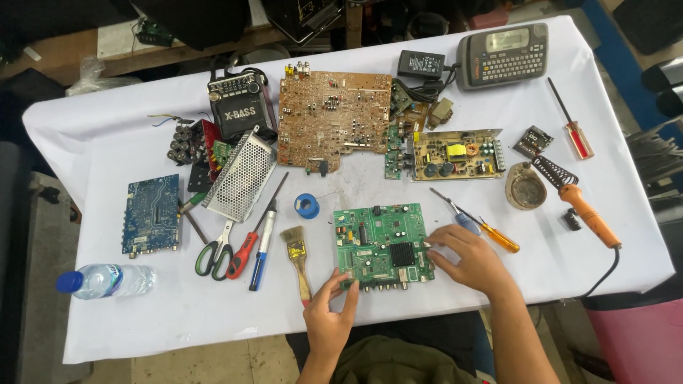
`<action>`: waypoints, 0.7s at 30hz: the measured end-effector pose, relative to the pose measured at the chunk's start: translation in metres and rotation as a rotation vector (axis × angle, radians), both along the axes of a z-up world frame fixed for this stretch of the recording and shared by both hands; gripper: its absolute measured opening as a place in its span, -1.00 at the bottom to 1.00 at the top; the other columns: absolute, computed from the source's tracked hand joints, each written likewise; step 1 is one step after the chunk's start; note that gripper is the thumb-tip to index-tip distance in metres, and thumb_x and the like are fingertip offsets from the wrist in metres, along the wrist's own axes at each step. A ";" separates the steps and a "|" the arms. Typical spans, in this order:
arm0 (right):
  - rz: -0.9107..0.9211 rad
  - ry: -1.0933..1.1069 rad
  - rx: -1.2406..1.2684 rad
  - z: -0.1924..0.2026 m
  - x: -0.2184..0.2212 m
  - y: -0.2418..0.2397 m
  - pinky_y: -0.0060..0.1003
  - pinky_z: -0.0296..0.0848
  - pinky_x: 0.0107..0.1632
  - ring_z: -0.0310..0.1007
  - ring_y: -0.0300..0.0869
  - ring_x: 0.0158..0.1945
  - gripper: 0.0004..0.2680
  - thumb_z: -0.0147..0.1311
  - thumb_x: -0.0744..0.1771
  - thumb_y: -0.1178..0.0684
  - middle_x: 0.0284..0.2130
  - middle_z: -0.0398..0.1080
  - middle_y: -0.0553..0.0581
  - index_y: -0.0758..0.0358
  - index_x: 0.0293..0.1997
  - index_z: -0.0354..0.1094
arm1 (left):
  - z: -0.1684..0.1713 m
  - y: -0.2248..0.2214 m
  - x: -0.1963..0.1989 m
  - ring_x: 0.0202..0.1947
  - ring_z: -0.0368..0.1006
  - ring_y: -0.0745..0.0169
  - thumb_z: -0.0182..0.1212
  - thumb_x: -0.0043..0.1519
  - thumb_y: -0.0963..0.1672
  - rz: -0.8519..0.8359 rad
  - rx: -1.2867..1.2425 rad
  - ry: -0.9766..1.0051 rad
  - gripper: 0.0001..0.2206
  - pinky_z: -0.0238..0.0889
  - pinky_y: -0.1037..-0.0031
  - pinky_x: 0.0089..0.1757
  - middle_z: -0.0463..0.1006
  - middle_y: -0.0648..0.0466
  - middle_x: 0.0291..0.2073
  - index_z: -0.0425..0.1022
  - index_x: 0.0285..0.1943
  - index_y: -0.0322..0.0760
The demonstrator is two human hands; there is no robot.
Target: A person is repairing electronic circuit boards using a soldering iron and other hand tools on a workbench.
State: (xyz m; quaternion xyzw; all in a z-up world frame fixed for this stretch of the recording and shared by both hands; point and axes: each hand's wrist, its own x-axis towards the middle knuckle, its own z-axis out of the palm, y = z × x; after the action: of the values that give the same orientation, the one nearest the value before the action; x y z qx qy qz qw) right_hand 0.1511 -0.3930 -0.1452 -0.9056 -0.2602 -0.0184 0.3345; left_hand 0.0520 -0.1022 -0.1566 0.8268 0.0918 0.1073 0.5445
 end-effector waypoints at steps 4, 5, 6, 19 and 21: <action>-0.015 0.150 -0.111 -0.004 0.010 0.000 -0.17 0.49 -0.05 0.51 -0.13 -0.11 -0.71 0.15 0.33 -0.15 -0.02 0.46 0.03 0.06 0.11 0.46 | -0.002 0.001 -0.001 0.08 0.61 0.11 0.40 0.15 -0.05 -0.025 0.119 -0.077 -0.73 0.56 0.42 -0.04 0.67 -0.14 -0.02 0.64 -0.06 -0.25; -0.006 0.239 -0.180 -0.010 0.011 -0.001 -0.12 0.44 0.09 0.49 -0.09 0.04 -0.67 0.14 0.33 -0.19 0.00 0.47 0.03 0.06 0.16 0.44 | -0.003 0.001 -0.001 0.08 0.61 0.14 0.42 0.13 -0.03 -0.023 0.153 -0.069 -0.74 0.52 0.41 0.01 0.69 -0.10 -0.03 0.66 -0.08 -0.20; -0.008 0.233 -0.181 -0.010 0.011 0.000 -0.12 0.44 0.09 0.49 -0.09 0.04 -0.67 0.14 0.33 -0.19 0.00 0.47 0.03 0.06 0.16 0.44 | -0.004 0.001 -0.002 0.08 0.61 0.14 0.42 0.13 -0.03 -0.025 0.152 -0.075 -0.74 0.52 0.41 0.01 0.69 -0.10 -0.03 0.66 -0.08 -0.20; -0.058 0.101 -0.034 -0.032 0.005 0.003 -0.18 0.51 -0.21 0.52 -0.11 -0.26 -0.85 0.08 0.36 0.02 -0.23 0.47 0.01 0.15 -0.05 0.50 | -0.005 -0.006 -0.011 -0.01 0.65 0.19 0.47 0.10 -0.06 0.025 0.176 -0.112 -0.75 0.53 0.40 -0.01 0.70 -0.05 -0.04 0.64 -0.12 -0.20; -0.052 0.067 -0.031 -0.036 0.004 0.004 -0.18 0.51 -0.24 0.52 -0.11 -0.26 -0.86 0.07 0.36 0.03 -0.22 0.46 0.00 0.14 -0.06 0.50 | -0.006 -0.006 -0.011 -0.01 0.65 0.17 0.47 0.10 -0.06 0.033 0.180 -0.109 -0.75 0.53 0.39 -0.01 0.69 -0.06 -0.03 0.64 -0.11 -0.20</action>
State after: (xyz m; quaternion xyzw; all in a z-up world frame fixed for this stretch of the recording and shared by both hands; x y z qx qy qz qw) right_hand 0.1556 -0.3894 -0.1814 -0.9173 -0.2253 0.0071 0.3282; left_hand 0.0407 -0.1086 -0.1627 0.8636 0.0657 0.1689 0.4705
